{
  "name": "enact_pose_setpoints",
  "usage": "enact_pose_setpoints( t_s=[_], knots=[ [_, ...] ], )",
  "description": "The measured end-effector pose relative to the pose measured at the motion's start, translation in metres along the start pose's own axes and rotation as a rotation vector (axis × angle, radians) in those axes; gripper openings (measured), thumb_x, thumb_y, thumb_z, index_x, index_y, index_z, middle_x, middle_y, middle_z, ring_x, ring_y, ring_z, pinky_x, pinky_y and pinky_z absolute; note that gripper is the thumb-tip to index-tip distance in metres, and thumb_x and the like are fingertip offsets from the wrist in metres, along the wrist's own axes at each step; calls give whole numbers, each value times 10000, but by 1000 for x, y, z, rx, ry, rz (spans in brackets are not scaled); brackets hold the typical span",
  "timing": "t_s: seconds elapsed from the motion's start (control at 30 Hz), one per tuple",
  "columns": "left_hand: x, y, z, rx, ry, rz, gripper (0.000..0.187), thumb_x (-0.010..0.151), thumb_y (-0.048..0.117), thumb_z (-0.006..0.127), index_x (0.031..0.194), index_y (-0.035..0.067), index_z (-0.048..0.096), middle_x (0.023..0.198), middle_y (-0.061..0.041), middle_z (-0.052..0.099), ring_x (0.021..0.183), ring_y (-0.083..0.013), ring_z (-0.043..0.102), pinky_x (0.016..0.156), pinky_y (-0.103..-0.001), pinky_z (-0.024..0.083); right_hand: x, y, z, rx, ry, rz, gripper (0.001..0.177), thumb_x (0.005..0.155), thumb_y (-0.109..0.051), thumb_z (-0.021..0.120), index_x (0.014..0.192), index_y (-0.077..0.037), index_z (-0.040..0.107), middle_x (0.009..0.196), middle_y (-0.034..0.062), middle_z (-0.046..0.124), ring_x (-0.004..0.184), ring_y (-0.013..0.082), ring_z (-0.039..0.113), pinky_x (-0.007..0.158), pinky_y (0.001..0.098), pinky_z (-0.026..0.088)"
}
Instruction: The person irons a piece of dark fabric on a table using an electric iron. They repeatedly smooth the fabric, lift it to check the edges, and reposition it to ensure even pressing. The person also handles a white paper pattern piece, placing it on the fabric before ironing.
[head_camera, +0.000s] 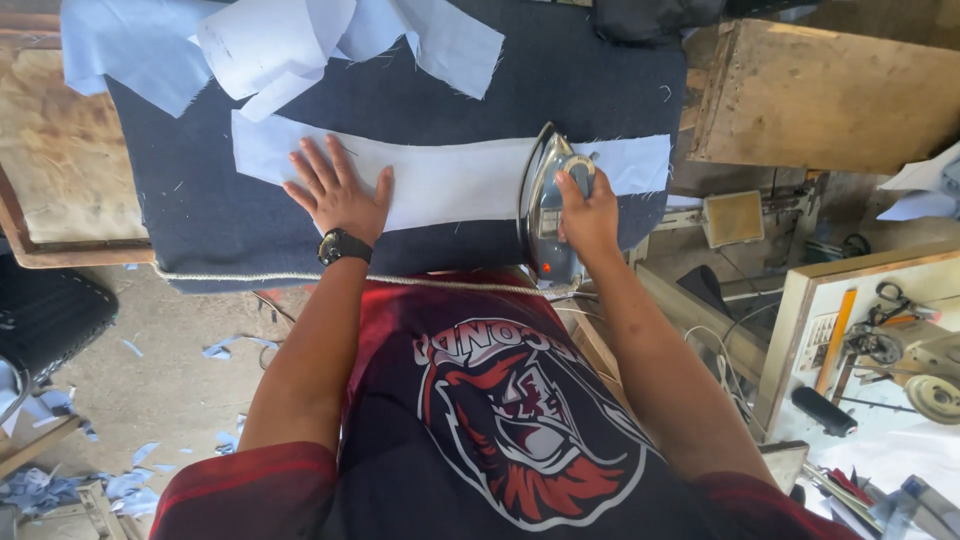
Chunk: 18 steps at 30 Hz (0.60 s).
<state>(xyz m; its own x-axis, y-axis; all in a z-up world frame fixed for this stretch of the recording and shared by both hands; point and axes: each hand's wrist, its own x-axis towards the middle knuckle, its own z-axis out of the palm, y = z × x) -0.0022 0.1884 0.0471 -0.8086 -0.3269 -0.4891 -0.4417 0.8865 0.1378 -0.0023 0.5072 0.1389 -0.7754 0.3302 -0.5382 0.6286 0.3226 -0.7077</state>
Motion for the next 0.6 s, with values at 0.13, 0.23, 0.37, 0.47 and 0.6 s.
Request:
enact_pose_setpoints(
  t_s=[0.13, 0.23, 0.37, 0.47, 0.6],
  knots=[
    [-1, -3, -2, -10, 27, -13, 958, 1028, 771, 355, 1691, 176, 4, 1730, -215, -60, 1569, -437, -119, 1235, -693, -52, 2, -3, -4, -4, 1, -5, 522, 1023, -392, 669, 1297, 38, 553, 588, 128, 602, 390, 208, 614, 326, 315, 531],
    [4, -8, -3, -49, 38, -72, 966, 1023, 784, 354, 1691, 193, -16, 1729, -205, -91, 1563, -425, -153, 1225, -707, -89, 14, -21, -5, -35, -1, -3, 482, 1042, -363, 632, 1299, 38, 556, 593, 109, 618, 399, 187, 622, 336, 292, 541],
    [2, -8, 0, -52, 64, -67, 948, 1032, 766, 376, 1692, 201, -2, 1733, -199, -78, 1570, -416, -141, 1221, -707, -98, 31, -26, -7, -32, 33, -66, 475, 1041, -359, 628, 1282, 43, 558, 598, 100, 604, 384, 174, 608, 313, 285, 515],
    [3, -9, 1, -59, 78, -58, 940, 1034, 754, 388, 1691, 202, 3, 1734, -202, -67, 1573, -417, -129, 1220, -709, -94, 28, -23, -7, -8, 38, -66, 477, 1039, -348, 636, 1294, 47, 553, 595, 97, 594, 373, 172, 598, 297, 284, 495],
    [3, -9, 1, -63, 91, -55, 935, 1031, 746, 393, 1687, 198, 14, 1732, -205, -56, 1573, -423, -115, 1214, -720, -97, 17, -4, -8, -18, -7, -5, 544, 1043, -386, 632, 1363, 37, 513, 640, 111, 615, 414, 179, 618, 334, 286, 523]
  ],
)
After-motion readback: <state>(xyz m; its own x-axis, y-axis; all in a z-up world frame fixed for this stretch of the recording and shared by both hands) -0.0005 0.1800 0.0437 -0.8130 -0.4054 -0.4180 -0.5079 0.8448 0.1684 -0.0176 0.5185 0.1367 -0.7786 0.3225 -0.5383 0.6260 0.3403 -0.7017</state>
